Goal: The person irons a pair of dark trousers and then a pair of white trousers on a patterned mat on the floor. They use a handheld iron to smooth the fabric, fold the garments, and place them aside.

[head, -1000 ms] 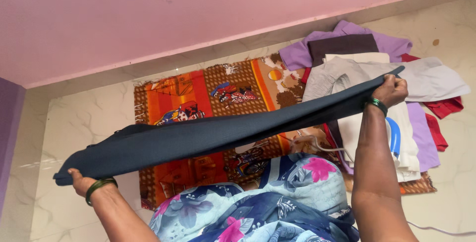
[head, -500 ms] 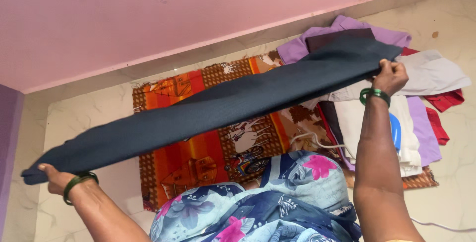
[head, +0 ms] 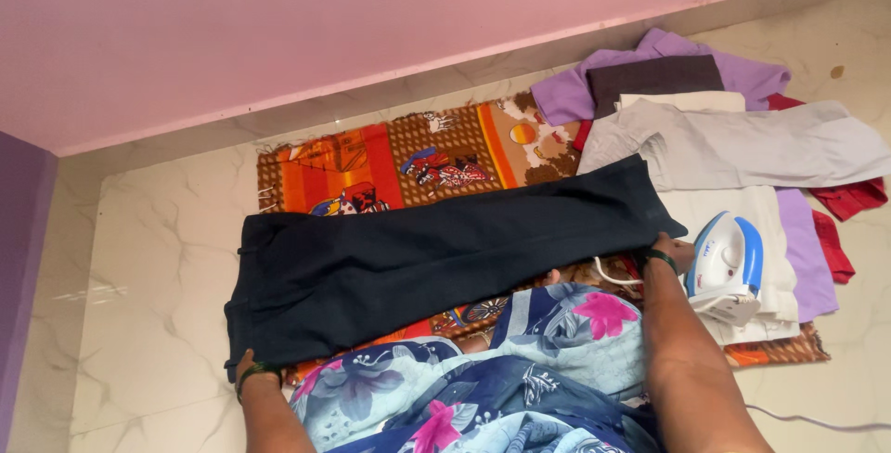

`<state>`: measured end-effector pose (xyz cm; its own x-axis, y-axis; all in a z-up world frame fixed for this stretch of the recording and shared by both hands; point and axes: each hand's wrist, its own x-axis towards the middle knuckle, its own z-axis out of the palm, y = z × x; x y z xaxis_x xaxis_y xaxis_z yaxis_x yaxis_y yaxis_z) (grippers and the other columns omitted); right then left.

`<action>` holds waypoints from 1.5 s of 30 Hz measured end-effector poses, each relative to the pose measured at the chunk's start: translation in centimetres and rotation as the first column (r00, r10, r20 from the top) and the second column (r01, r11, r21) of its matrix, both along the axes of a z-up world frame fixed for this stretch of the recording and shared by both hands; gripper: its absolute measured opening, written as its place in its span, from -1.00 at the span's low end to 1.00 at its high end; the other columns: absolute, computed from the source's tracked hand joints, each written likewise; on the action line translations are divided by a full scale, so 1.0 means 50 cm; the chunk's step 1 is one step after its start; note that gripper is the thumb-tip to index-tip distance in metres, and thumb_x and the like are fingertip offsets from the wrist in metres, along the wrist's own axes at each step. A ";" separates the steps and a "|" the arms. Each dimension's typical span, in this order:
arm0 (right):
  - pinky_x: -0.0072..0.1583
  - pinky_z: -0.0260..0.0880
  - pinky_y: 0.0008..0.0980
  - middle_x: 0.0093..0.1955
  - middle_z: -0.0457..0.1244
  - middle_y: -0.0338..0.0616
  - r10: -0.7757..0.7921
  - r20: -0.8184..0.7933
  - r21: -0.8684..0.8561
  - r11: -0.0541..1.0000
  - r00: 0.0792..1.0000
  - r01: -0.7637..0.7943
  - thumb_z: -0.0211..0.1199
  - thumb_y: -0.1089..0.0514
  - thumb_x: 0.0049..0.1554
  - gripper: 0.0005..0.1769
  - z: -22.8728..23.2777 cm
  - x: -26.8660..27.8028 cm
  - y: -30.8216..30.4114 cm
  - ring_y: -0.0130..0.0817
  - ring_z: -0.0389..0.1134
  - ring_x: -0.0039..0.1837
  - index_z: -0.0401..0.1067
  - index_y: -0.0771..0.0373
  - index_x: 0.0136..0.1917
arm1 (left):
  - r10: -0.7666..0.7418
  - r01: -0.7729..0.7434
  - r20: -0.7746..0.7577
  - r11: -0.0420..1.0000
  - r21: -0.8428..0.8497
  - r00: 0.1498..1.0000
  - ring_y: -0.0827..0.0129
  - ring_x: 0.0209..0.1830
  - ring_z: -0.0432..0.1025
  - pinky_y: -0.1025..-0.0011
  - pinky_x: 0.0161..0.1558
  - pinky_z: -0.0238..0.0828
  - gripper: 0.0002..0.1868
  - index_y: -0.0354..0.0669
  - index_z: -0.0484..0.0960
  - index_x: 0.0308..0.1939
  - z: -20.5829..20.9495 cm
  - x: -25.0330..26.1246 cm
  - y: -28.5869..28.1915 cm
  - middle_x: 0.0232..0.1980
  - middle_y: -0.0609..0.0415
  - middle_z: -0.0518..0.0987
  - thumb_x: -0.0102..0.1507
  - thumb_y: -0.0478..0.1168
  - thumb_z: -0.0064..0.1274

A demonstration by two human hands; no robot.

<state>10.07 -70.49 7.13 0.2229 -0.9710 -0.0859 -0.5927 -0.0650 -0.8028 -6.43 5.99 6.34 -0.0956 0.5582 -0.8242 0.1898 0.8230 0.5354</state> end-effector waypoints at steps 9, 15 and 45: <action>-0.07 0.52 -0.30 -0.17 0.43 -0.10 -0.118 0.375 0.270 0.963 0.919 0.014 0.43 0.33 -0.11 -0.66 0.011 0.074 0.029 -0.27 0.49 -0.14 0.54 0.27 -0.01 | -0.074 0.389 -0.614 0.830 0.398 0.786 -0.07 0.17 0.37 0.19 -0.03 0.47 -0.26 -0.12 0.32 0.35 -0.013 0.045 -0.007 0.25 -0.17 0.40 0.18 -0.05 0.31; -0.10 0.43 -0.37 -0.11 0.38 -0.10 0.447 0.452 -0.140 0.890 0.772 -0.434 0.48 0.33 -0.07 -0.63 0.017 0.160 0.188 -0.34 0.38 -0.14 0.52 0.31 0.04 | -0.491 0.304 0.521 0.863 0.404 0.699 0.06 0.02 0.57 0.21 -0.01 0.49 -0.40 -0.18 0.44 0.36 -0.053 0.114 -0.066 0.09 -0.12 0.61 0.30 -0.01 0.13; 0.05 0.50 -0.22 -0.03 0.46 -0.04 0.995 -0.086 0.100 0.061 0.052 -0.993 0.28 0.11 0.12 -0.66 -0.020 -0.139 0.437 -0.21 0.53 -0.02 0.55 0.16 0.17 | -0.147 0.324 -0.345 0.777 0.540 0.927 0.01 0.17 0.51 0.30 0.03 0.51 -0.30 -0.14 0.33 0.43 -0.040 0.064 -0.034 0.31 -0.17 0.46 0.21 -0.45 0.15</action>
